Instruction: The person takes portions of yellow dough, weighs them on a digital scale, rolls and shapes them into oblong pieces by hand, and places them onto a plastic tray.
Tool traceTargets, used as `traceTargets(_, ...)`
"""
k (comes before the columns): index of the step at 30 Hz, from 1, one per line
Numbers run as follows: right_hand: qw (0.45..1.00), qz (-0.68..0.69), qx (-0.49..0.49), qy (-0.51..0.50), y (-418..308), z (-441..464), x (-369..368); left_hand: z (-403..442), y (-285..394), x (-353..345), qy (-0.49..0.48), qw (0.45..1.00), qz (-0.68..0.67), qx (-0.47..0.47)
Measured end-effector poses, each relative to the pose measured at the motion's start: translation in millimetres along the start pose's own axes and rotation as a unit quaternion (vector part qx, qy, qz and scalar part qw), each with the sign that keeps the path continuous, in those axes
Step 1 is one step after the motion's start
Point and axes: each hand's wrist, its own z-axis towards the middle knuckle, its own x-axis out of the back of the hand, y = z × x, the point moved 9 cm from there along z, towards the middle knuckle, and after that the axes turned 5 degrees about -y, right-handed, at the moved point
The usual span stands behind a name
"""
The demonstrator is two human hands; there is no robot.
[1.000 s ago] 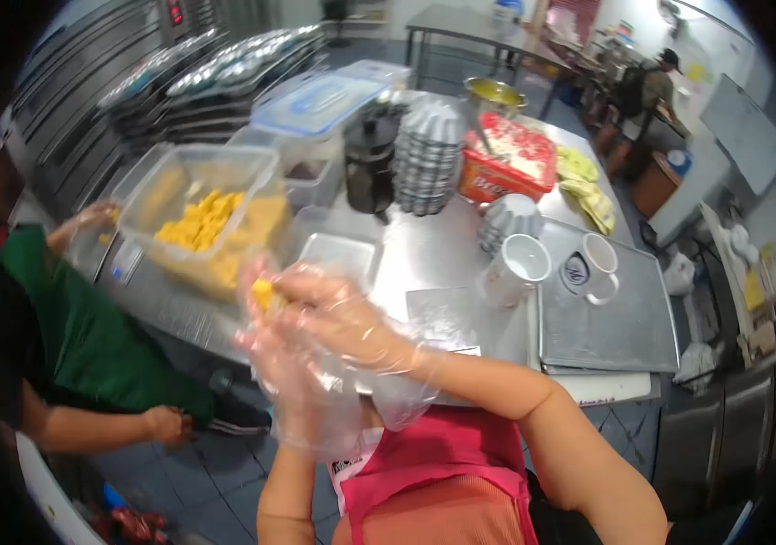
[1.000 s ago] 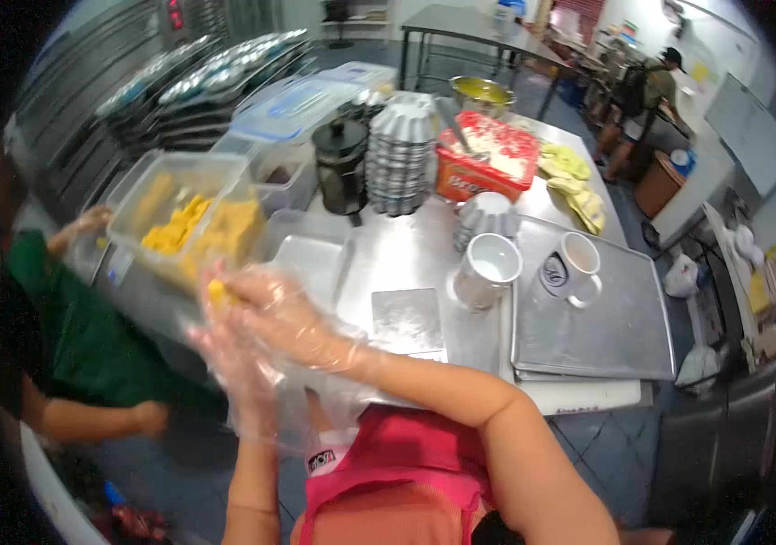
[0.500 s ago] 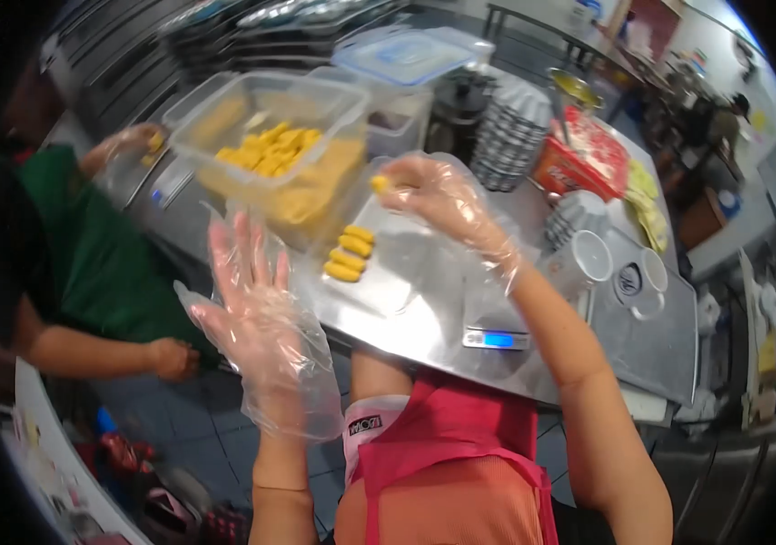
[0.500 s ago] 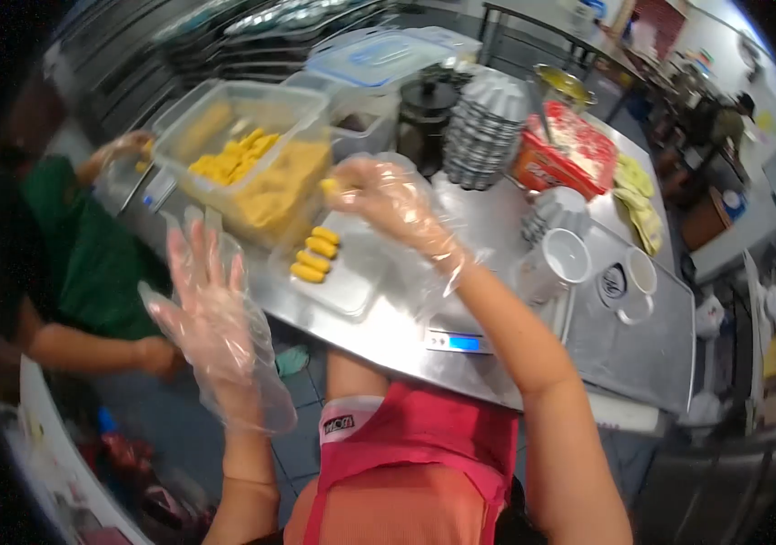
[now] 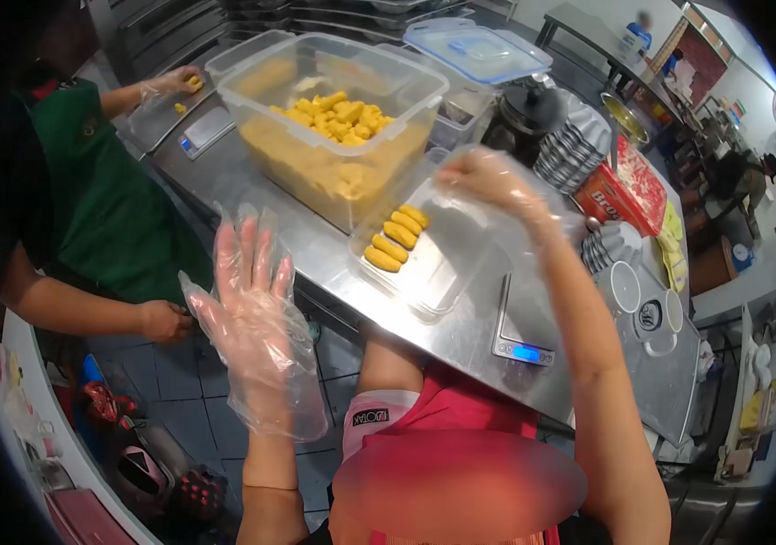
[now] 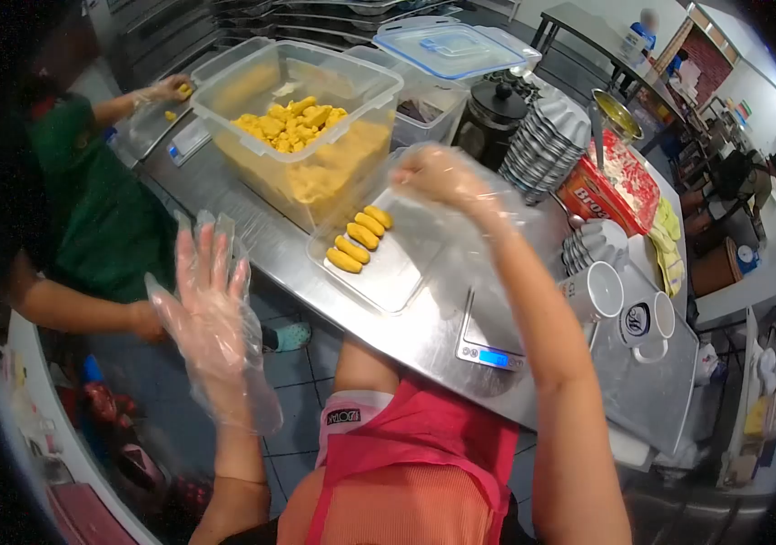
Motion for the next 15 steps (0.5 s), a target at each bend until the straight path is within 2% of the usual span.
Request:
traceTargets(1, 0.998, 0.007, 0.034, 0.050, -3, -8, 24, 0, 0, 6, 0.006, 1.000, -0.010, 0.003)
traceTargets(2, 0.995, 0.036, 0.008, 0.087, -3, -13, 46, 1, 1, 13, 0.011, 1.000, -0.020, 0.003)
traceTargets(3, 0.982, 0.115, 0.044, 0.140, -16, -22, 73, 1, 2, 19, 0.018, 0.999, -0.029, 0.002)
traceTargets(4, 0.969, 0.177, 0.035, 0.167, -18, -18, 91, 1, 2, 25, 0.020, 0.999, -0.041, -0.001)
traceTargets(5, 0.959, 0.156, 0.044, 0.232, -42, -20, 115, 2, -1, 31, 0.022, 0.998, -0.053, -0.003)
traceTargets(7, 0.938, 0.163, 0.140, 0.274, -79, 3, 121, 0, -6, 35, 0.022, 0.997, -0.076, 0.002)
traceTargets(9, 0.968, 0.045, 0.198, 0.148, -100, 59, 85, -1, -14, 33, 0.019, 0.995, -0.096, 0.011)
traceTargets(10, 0.990, -0.045, 0.132, 0.012, -110, 85, 55, -2, -17, 33, 0.021, 0.995, -0.093, 0.011)
traceTargets(11, 0.981, -0.134, 0.061, -0.123, -108, 100, 27, -4, -17, 33, 0.020, 0.996, -0.080, 0.012)
traceTargets(13, 0.962, -0.131, 0.213, -0.110, -102, 130, -3, -9, -17, 37, 0.020, 0.998, -0.054, 0.015)
traceTargets(14, 0.964, -0.132, 0.199, -0.118, -95, 144, -13, -11, -15, 40, -0.013, 0.996, -0.086, 0.000)
traceTargets(15, 0.965, -0.133, 0.185, -0.127, -92, 153, -21, -12, -14, 46, -0.001, 0.997, -0.073, 0.000)
